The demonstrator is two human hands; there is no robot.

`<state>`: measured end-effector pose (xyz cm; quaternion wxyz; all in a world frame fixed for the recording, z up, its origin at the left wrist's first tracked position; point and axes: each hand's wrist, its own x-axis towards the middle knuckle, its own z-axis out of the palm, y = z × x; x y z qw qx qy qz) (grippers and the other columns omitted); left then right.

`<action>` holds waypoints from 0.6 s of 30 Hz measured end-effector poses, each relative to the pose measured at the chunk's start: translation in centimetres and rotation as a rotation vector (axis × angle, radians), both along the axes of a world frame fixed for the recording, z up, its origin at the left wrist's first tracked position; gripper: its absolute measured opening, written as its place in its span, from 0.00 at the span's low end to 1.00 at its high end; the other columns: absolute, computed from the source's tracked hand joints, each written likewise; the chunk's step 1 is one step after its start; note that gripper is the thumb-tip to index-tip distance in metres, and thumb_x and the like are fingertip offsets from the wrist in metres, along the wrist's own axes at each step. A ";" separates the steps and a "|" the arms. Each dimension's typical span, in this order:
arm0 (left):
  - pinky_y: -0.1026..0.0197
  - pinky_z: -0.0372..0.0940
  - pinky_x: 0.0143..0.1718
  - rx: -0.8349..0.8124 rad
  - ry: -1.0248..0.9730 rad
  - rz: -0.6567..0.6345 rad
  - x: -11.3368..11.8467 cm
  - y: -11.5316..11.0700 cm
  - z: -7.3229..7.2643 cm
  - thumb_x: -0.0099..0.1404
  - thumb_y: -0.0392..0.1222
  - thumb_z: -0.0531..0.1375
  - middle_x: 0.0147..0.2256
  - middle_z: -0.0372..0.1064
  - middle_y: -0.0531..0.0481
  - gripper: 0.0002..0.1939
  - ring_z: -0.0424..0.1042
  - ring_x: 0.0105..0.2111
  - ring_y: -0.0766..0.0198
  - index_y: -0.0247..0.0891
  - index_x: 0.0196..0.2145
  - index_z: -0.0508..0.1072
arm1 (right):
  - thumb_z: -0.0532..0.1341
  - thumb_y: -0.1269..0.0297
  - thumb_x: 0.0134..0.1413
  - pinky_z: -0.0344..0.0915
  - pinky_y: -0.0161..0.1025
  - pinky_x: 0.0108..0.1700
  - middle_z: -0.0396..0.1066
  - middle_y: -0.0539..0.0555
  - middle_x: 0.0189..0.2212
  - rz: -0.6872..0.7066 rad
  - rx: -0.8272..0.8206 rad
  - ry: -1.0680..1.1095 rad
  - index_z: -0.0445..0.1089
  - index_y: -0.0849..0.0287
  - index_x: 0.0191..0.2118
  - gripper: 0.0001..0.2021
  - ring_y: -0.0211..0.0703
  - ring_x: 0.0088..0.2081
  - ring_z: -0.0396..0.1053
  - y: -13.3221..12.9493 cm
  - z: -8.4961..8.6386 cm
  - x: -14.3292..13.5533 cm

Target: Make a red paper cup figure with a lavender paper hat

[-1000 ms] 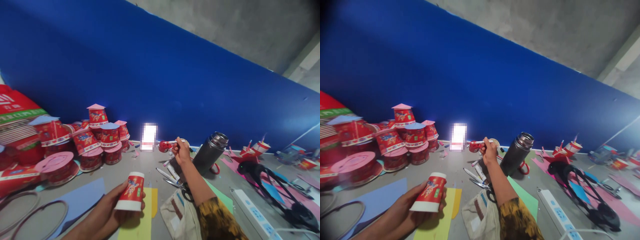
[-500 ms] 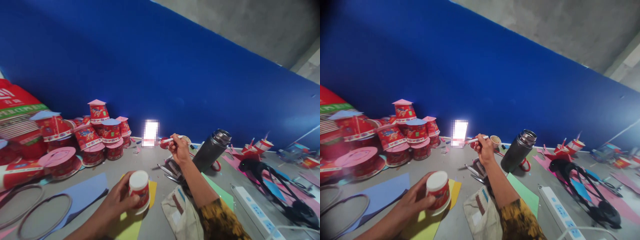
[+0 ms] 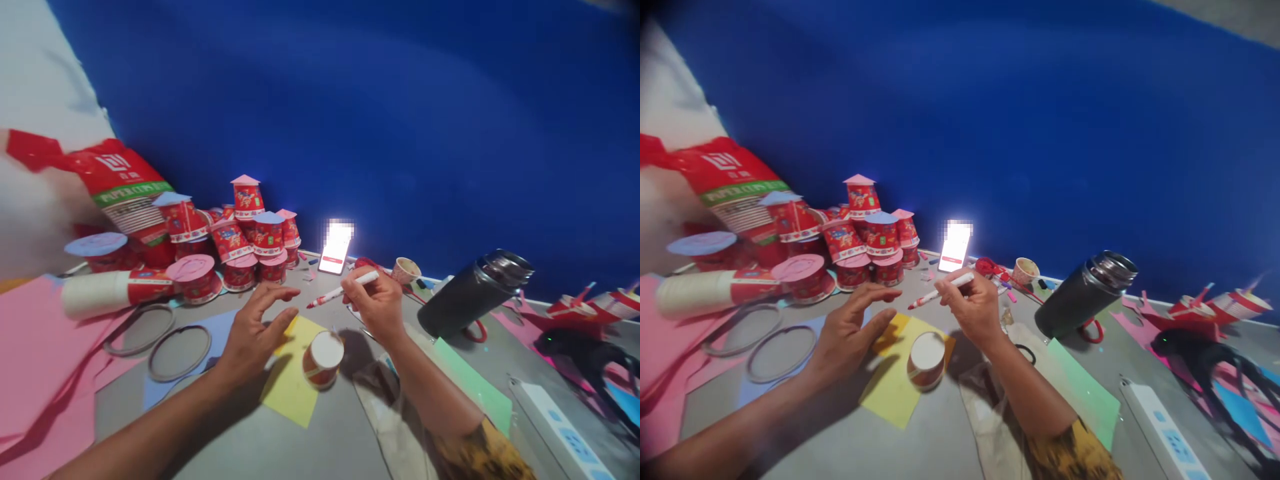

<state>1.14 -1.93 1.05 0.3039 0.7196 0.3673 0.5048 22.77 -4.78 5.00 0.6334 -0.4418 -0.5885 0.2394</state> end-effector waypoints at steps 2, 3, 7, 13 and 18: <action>0.50 0.70 0.50 0.035 0.011 -0.015 0.0 -0.2 0.1 0.69 0.44 0.60 0.42 0.73 0.49 0.10 0.74 0.46 0.56 0.46 0.45 0.79 | 0.69 0.54 0.57 0.58 0.30 0.19 0.71 0.47 0.18 0.022 0.000 -0.031 0.73 0.57 0.29 0.13 0.31 0.16 0.62 -0.2 0.0 -0.5; 0.51 0.70 0.50 0.050 0.015 -0.020 0.0 -0.4 0.1 0.69 0.44 0.60 0.42 0.73 0.49 0.10 0.74 0.46 0.56 0.46 0.45 0.79 | 0.69 0.55 0.57 0.58 0.30 0.19 0.71 0.47 0.18 0.028 0.004 -0.052 0.73 0.57 0.29 0.13 0.31 0.17 0.62 -0.3 0.1 -0.7; 0.53 0.70 0.47 0.091 0.011 -0.040 0.2 -0.8 0.1 0.69 0.42 0.61 0.40 0.73 0.49 0.08 0.74 0.45 0.57 0.45 0.43 0.80 | 0.69 0.55 0.58 0.60 0.31 0.20 0.71 0.47 0.18 0.041 0.018 -0.095 0.72 0.57 0.27 0.13 0.31 0.17 0.62 -0.5 0.4 -1.1; 0.56 0.67 0.44 0.126 0.024 -0.047 0.2 -0.8 0.0 0.69 0.41 0.62 0.36 0.72 0.51 0.05 0.73 0.41 0.58 0.43 0.35 0.78 | 0.69 0.57 0.57 0.60 0.30 0.20 0.71 0.46 0.17 0.071 -0.003 -0.060 0.72 0.57 0.27 0.12 0.31 0.17 0.62 -0.6 0.5 -1.4; 0.57 0.65 0.41 0.094 0.080 -0.054 0.1 -0.8 0.1 0.70 0.41 0.58 0.34 0.70 0.51 0.08 0.71 0.38 0.59 0.42 0.32 0.73 | 0.69 0.53 0.56 0.57 0.30 0.18 0.71 0.47 0.17 0.041 -0.054 -0.014 0.73 0.58 0.28 0.14 0.31 0.16 0.62 -0.3 0.2 -1.1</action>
